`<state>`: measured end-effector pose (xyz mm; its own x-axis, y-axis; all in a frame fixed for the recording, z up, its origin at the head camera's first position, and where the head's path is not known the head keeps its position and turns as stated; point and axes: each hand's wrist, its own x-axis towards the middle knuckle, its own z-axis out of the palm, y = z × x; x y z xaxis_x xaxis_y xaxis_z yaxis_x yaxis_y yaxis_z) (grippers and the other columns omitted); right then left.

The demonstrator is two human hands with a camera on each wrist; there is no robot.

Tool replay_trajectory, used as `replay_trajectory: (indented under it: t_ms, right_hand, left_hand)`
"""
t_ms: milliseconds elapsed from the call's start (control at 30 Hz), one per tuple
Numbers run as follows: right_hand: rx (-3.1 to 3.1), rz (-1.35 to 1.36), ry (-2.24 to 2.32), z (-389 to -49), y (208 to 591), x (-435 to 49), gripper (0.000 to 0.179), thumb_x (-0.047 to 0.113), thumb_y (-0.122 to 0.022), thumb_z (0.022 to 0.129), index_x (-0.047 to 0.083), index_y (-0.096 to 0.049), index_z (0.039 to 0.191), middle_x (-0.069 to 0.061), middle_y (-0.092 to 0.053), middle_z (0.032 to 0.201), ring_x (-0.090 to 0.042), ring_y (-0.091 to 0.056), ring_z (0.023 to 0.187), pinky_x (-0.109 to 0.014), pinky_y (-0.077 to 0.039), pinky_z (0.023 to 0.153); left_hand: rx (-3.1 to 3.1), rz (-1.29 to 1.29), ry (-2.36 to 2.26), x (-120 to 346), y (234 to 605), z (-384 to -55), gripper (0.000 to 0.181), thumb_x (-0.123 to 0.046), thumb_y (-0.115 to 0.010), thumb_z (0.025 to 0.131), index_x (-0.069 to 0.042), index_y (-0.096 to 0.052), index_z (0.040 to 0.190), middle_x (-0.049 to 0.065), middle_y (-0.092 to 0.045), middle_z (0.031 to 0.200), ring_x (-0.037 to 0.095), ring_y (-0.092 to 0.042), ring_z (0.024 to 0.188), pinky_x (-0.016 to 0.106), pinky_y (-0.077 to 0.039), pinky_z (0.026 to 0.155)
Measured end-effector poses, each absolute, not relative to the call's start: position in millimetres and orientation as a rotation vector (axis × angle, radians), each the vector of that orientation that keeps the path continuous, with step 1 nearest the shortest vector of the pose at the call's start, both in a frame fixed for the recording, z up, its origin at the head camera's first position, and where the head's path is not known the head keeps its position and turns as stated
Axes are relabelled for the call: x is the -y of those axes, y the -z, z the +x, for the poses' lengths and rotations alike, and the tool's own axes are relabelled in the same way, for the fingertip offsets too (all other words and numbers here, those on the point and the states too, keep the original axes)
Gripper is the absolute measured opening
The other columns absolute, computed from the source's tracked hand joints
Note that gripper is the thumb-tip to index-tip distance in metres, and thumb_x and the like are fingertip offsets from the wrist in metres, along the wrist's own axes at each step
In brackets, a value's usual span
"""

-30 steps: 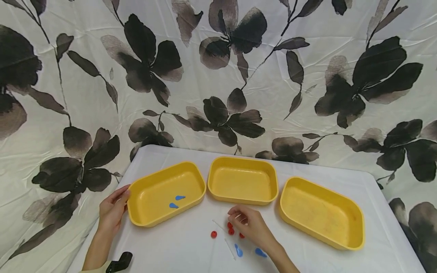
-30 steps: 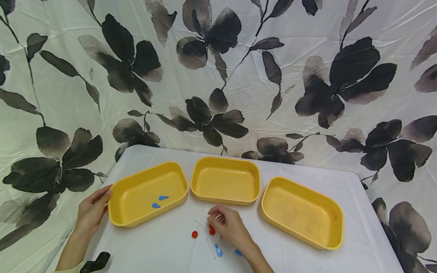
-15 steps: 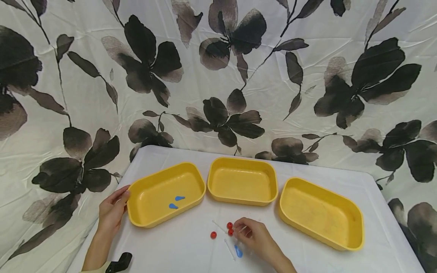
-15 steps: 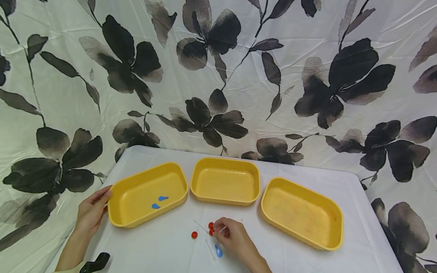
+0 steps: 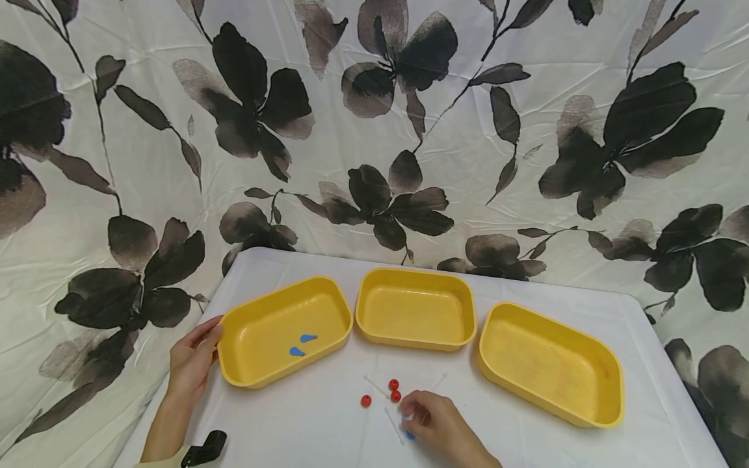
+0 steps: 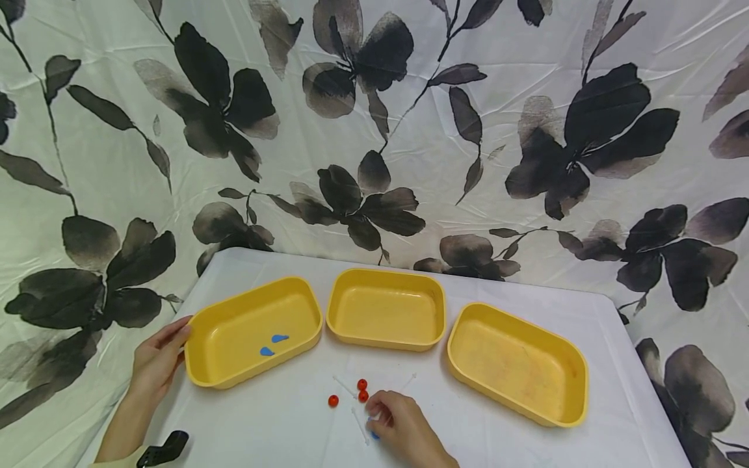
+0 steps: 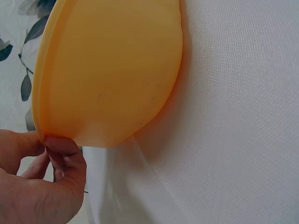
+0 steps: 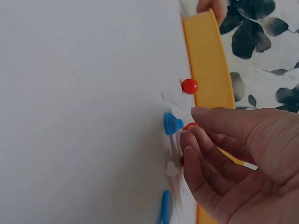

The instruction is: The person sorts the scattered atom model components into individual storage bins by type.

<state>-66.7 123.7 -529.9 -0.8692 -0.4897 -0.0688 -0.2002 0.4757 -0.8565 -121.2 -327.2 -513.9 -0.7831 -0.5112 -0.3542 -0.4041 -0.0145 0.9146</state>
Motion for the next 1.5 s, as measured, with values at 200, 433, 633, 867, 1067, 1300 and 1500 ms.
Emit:
replay_trajectory:
  t_ms: [200,433,633,867,1067,1300,1500]
  right_hand:
    - [-2.44,-0.62,1.329,-61.7,533.6,-124.1,0.018,0.0,-0.079,0.086,0.009,-0.071,0.099,0.007,-0.063,0.085,-0.003,-0.053,0.075,-0.022,-0.05,0.068]
    - [-2.5,-0.698,1.275,-60.2,536.7,-123.8,0.022,-0.005,-0.078,0.083,0.008,-0.07,0.098,0.008,-0.061,0.084,-0.001,-0.052,0.075,-0.022,-0.049,0.068]
    - [-2.476,-0.667,1.248,-62.1,534.8,-122.9,0.019,-0.002,-0.078,0.085,0.009,-0.072,0.099,0.01,-0.06,0.083,-0.001,-0.052,0.076,-0.022,-0.05,0.069]
    - [-2.417,-0.688,1.24,-66.2,535.1,-124.0,0.014,0.0,-0.075,0.09,0.01,-0.075,0.1,0.013,-0.061,0.083,0.0,-0.052,0.076,-0.021,-0.05,0.069]
    - [-2.419,-0.722,1.348,-65.1,534.1,-123.2,0.011,0.001,-0.072,0.094,0.01,-0.073,0.101,0.009,-0.065,0.086,0.0,-0.055,0.079,-0.022,-0.052,0.071]
    - [-2.417,-0.745,1.44,-66.1,531.9,-121.8,0.014,0.0,-0.072,0.093,0.01,-0.072,0.102,0.01,-0.064,0.086,0.0,-0.056,0.077,-0.021,-0.053,0.07]
    - [-2.429,-0.791,1.525,-69.5,528.0,-118.3,0.012,0.001,-0.073,0.094,0.007,-0.073,0.103,0.004,-0.067,0.087,-0.002,-0.059,0.078,-0.023,-0.055,0.068]
  left_hand:
    - [2.143,0.986,1.937,326.1,512.9,-120.0,0.051,-0.029,-0.058,0.106,-0.01,-0.048,0.153,-0.008,-0.055,0.122,0.006,-0.057,0.097,0.012,-0.053,0.077]
    - [2.149,0.985,1.934,325.0,511.7,-119.4,0.051,-0.029,-0.058,0.106,-0.01,-0.048,0.153,-0.008,-0.055,0.122,0.005,-0.057,0.097,0.012,-0.053,0.077]
    - [2.142,0.992,1.938,324.4,511.1,-121.6,0.052,-0.029,-0.058,0.106,-0.01,-0.048,0.153,-0.008,-0.055,0.122,0.006,-0.057,0.096,0.013,-0.053,0.076]
    - [2.175,0.995,1.907,323.9,511.1,-120.8,0.052,-0.031,-0.056,0.107,-0.01,-0.047,0.154,-0.007,-0.054,0.124,0.006,-0.056,0.096,0.012,-0.052,0.076]
    - [2.14,0.983,1.935,324.7,511.6,-120.3,0.053,-0.031,-0.059,0.105,-0.01,-0.049,0.153,-0.01,-0.055,0.118,0.004,-0.057,0.093,0.012,-0.053,0.075]
    - [2.193,0.954,1.87,326.2,514.8,-118.3,0.052,-0.031,-0.057,0.106,-0.008,-0.049,0.152,-0.008,-0.054,0.117,0.003,-0.057,0.09,0.012,-0.052,0.073]
    - [2.183,0.95,1.893,327.1,516.4,-120.2,0.053,-0.032,-0.058,0.106,-0.009,-0.048,0.153,-0.007,-0.054,0.119,0.003,-0.056,0.092,0.012,-0.052,0.074]
